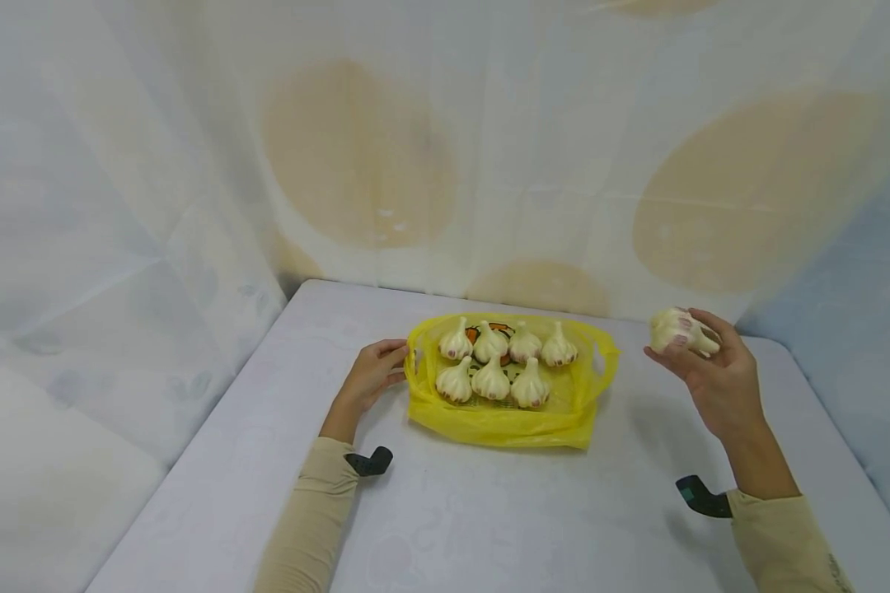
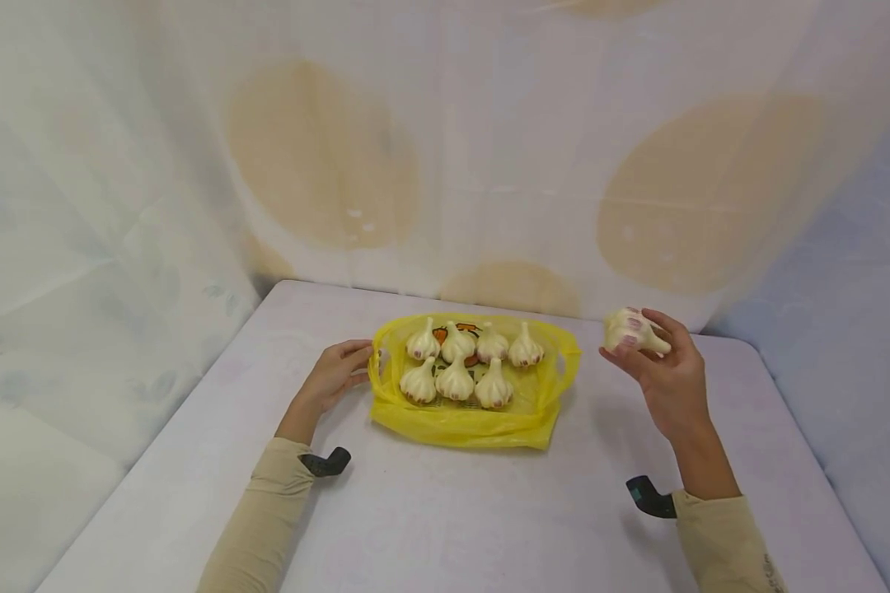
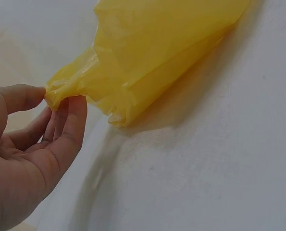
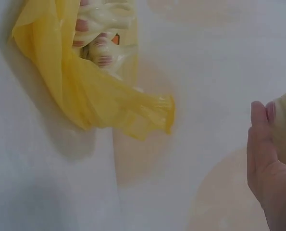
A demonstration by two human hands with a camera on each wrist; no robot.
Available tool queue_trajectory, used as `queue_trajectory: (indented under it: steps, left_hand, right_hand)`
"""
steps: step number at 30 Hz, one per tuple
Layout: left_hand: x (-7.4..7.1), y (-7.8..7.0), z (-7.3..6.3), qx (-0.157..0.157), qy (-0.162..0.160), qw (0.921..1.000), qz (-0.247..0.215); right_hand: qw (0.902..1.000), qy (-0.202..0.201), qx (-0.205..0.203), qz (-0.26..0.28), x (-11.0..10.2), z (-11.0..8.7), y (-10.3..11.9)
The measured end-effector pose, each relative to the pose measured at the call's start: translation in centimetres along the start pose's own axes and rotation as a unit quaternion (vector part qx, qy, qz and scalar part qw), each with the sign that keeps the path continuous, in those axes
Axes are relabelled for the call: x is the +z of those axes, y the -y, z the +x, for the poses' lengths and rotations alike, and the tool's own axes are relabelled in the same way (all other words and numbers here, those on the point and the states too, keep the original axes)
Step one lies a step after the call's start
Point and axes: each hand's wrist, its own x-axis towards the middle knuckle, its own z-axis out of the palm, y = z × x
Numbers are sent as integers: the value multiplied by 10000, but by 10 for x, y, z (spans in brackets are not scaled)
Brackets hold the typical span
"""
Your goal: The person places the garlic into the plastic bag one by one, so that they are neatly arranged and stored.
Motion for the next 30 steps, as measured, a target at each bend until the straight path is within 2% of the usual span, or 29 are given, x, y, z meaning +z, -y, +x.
queue_trajectory:
  steps: [5,7,10,13,15,19,24,27,30]
  left_hand:
    - [0,2,-1,-46,-60,10000,20]
    - [0,2,-1,-56,-63,10000,38]
    - [1,1,-2,-38,-28,10000,69]
    - [1,-4,-5,-60,60,9999,61]
    - [1,-4,-5,-64,84,9999,70]
    - [1,-1,-2,-44,58,10000,50]
    - [1,-1,-1,-16,29,10000,45]
    - [0,0,-1,-11,26,10000,44]
    - [0,0,-1,-25,13,10000,30]
  right_hand:
    - [9980,247,27,587,-3,-1,-1]
    - [9939,415,86,1015,-5,0,-1]
    - [9895,522,248,1324,-7,2,0]
    - [9901,366,465,1276,-7,3,1]
    - [9945,161,502,906,-5,4,1]
    - [9961,-188,584,638,-3,2,0]
    - [9977,-83,534,399,-4,1,-1]
    - [9976,73,547,430,-5,0,-2]
    - [9981,255,548,127,-5,-1,-2]
